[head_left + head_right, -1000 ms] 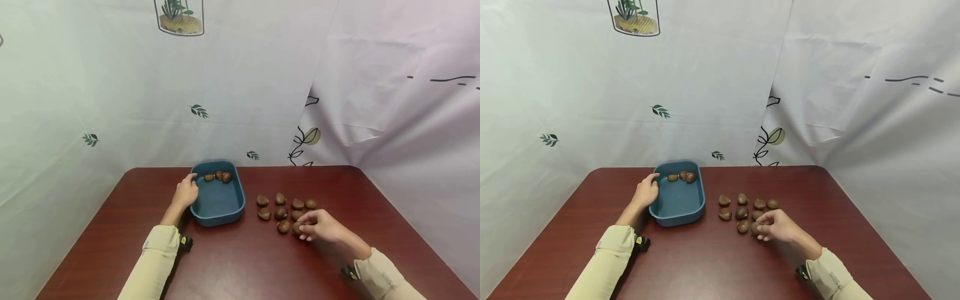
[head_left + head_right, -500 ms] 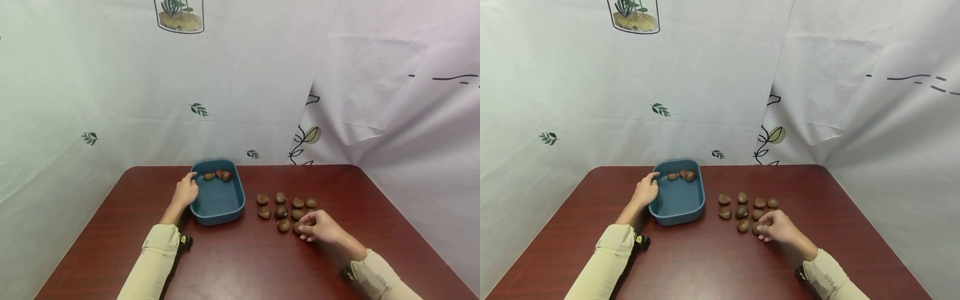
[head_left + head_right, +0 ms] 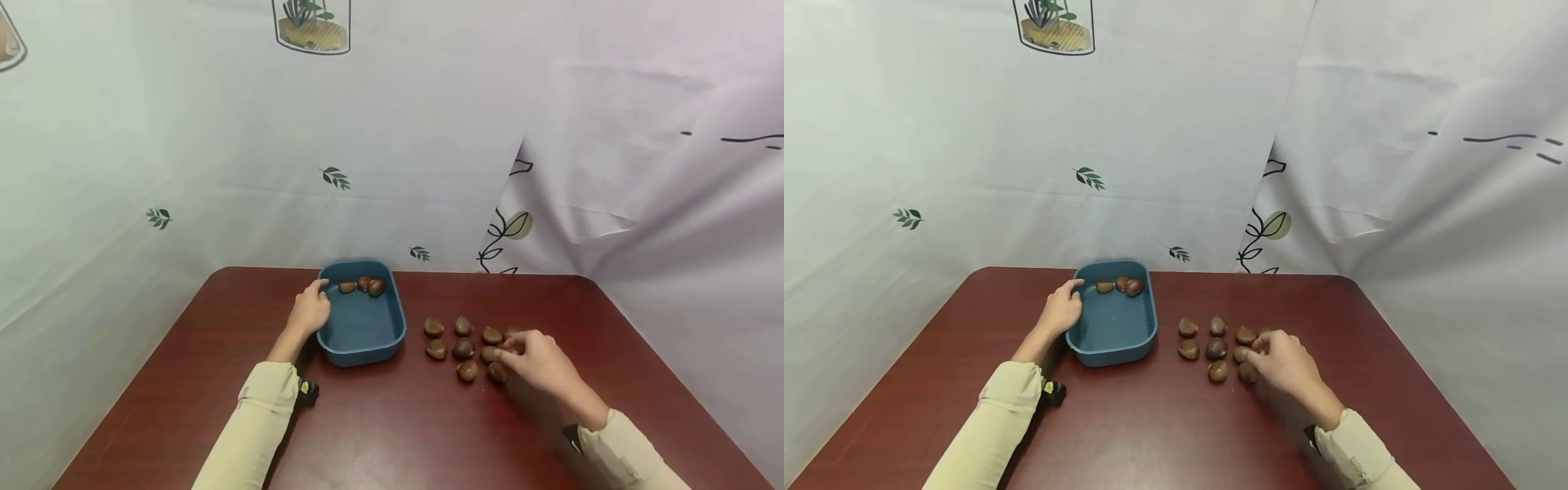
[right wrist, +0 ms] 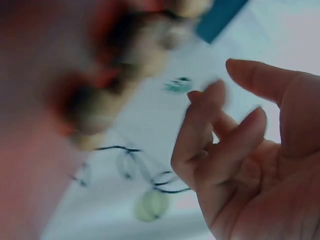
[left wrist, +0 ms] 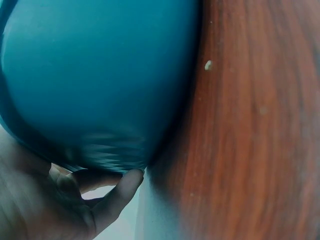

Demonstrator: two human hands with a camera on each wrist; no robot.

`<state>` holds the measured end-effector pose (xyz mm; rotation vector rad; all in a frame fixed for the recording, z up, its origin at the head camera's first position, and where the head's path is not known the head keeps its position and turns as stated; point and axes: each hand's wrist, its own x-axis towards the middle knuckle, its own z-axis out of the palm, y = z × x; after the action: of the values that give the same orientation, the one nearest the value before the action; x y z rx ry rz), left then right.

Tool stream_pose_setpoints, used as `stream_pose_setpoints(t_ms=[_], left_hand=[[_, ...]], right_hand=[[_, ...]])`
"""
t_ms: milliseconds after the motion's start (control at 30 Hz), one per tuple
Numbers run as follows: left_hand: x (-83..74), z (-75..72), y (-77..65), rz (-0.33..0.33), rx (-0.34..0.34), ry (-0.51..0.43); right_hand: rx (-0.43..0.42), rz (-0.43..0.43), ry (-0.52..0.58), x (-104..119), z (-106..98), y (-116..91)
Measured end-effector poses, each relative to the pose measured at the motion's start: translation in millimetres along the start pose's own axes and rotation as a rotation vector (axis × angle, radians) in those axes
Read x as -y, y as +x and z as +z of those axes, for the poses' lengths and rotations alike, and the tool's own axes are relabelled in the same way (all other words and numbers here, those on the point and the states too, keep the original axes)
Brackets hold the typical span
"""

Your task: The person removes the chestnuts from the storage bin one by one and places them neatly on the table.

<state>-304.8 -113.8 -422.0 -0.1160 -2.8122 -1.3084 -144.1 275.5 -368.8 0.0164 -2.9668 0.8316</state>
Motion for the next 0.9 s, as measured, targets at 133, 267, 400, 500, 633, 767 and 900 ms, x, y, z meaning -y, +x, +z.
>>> stream_pose_setpoints(t_ms=[133, 267, 400, 500, 633, 767, 900], left_hand=[[-4.3, -1.7, 2.8, 0.012, -0.011, 0.011], [-3.5, -2.4, 2.3, 0.008, -0.021, 0.019], [-2.1, -0.7, -0.5, 0.006, -0.013, 0.014], [-1.3, 1.0, -2.0, 0.004, -0.008, 0.005], [-1.2, 2.6, -2.9, 0.002, -0.015, 0.008], [-2.1, 2.7, -3.8, 0.003, -0.014, 0.02], [-1.7, 1.4, -4.8, 0.005, 0.006, 0.024]], right_hand=[[0.008, -0.113, 0.103, 30.7, -4.5, 11.6], [0.106, -0.182, 0.283, 65.8, 14.6, 34.8], [0.2, -0.188, 0.452, 101.3, 44.9, 62.2], [0.253, -0.181, 0.519, 126.0, 64.7, 83.2], [0.315, -0.129, 0.55, 153.8, 83.0, 107.2], [0.35, -0.053, 0.615, 173.7, 95.4, 127.6], [0.346, 0.019, 0.657, 184.0, 107.5, 145.7]])
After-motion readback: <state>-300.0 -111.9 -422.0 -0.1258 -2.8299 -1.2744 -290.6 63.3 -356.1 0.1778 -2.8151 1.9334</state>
